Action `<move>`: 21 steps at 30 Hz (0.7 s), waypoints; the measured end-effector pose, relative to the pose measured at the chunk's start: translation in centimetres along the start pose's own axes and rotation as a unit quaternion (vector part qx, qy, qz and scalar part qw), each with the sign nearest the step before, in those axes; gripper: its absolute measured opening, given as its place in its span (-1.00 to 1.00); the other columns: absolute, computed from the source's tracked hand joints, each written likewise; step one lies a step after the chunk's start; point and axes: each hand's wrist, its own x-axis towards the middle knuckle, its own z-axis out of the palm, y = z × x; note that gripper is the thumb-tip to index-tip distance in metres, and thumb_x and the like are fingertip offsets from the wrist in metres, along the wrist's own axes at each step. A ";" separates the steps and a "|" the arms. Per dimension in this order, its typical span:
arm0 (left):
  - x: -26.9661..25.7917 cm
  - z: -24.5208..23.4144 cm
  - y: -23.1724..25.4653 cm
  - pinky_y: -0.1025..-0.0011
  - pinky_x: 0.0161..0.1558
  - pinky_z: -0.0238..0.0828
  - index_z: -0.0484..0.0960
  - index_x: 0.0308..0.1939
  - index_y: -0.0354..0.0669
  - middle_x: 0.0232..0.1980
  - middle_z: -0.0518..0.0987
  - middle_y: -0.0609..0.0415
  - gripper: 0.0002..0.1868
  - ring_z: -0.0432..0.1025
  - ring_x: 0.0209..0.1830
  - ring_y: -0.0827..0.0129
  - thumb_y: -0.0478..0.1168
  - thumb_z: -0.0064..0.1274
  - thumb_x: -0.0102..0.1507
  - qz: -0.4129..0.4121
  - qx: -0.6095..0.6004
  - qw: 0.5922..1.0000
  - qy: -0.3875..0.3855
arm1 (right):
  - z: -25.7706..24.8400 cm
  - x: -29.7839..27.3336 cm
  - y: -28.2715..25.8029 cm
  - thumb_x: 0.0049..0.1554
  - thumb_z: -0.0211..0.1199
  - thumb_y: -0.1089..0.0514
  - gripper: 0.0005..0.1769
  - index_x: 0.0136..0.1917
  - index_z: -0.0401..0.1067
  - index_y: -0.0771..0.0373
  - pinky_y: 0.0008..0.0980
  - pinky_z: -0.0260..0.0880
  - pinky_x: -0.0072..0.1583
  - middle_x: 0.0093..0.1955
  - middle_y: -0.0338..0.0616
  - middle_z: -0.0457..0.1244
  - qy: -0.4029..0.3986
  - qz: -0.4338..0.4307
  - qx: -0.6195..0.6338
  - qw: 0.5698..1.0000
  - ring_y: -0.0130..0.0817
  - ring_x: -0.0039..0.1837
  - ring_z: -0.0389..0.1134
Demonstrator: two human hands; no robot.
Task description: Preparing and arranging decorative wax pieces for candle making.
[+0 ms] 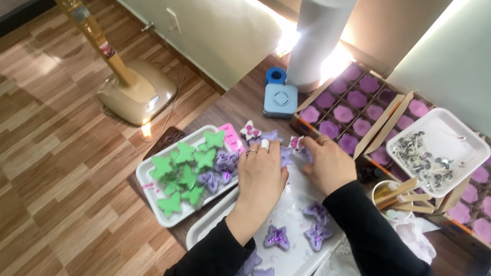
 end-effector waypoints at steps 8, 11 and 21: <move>3.8 5.6 -1.1 0.10 0.13 0.28 0.54 0.09 -0.29 0.00 0.60 -0.08 -0.55 0.44 0.09 0.06 -0.30 0.18 0.12 0.049 0.037 0.998 0.015 | 2.3 1.8 1.4 -0.02 0.22 0.29 -0.53 0.20 0.40 0.21 -0.10 0.46 0.00 -0.05 -0.05 0.36 0.059 -0.025 -0.051 0.997 -0.05 0.03 0.42; 4.4 7.3 -1.6 0.05 0.20 0.24 0.55 0.12 -0.28 0.10 0.59 -0.04 -0.53 0.43 0.15 0.08 -0.35 0.12 0.11 0.077 0.049 0.996 0.021 | 3.2 1.9 1.9 0.06 0.18 0.27 -0.72 0.08 0.40 0.25 -0.13 0.43 0.00 -0.03 -0.10 0.36 0.065 -0.035 -0.075 0.994 -0.10 0.04 0.40; 3.4 5.2 -1.1 0.00 0.22 0.21 0.48 0.23 -0.26 0.30 0.47 -0.20 -0.40 0.35 0.29 -0.06 -0.23 0.19 0.10 0.115 0.019 0.993 0.021 | -0.3 0.2 0.6 -0.15 0.27 0.19 -0.60 0.02 0.45 0.22 -0.15 0.38 0.01 0.05 -0.10 0.33 0.086 -0.102 -0.072 0.988 -0.10 0.07 0.35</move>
